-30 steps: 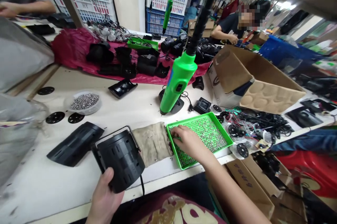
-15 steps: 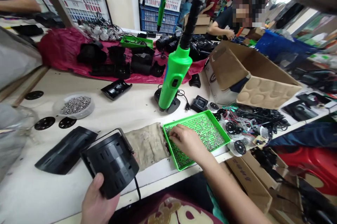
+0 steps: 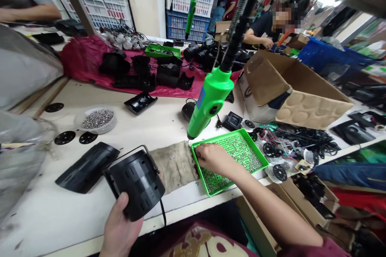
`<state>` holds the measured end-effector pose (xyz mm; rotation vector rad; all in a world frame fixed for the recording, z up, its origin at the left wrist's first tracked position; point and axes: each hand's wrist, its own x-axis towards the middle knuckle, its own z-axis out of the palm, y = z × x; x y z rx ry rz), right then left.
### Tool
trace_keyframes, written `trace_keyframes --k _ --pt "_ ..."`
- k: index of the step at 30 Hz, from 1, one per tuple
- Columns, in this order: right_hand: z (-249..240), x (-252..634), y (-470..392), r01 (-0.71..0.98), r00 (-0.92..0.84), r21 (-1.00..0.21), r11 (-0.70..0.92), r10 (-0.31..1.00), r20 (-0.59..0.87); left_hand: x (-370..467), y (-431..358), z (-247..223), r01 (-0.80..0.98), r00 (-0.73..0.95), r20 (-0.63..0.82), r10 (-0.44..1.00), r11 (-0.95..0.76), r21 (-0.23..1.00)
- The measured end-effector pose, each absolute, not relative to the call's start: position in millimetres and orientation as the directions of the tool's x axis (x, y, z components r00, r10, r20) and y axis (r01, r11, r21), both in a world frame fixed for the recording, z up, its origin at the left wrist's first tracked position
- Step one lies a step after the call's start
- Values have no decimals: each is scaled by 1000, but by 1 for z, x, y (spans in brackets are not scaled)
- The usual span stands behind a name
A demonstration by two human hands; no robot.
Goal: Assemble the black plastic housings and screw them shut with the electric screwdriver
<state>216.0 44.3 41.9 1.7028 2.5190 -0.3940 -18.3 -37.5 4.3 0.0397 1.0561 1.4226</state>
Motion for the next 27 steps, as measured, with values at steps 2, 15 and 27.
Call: trace_keyframes --k 2,15,27 --pt "39 220 43 909 -401 -200 364 897 -187 -18 -38 4 -779 -201 -560 804 216 589" --pt "29 235 36 812 -536 -324 485 840 -85 -17 -37 -2 -730 -192 -535 822 245 639" --pt "32 255 38 831 -398 -422 361 917 1 -16 -35 1 -730 -185 -539 822 253 635"
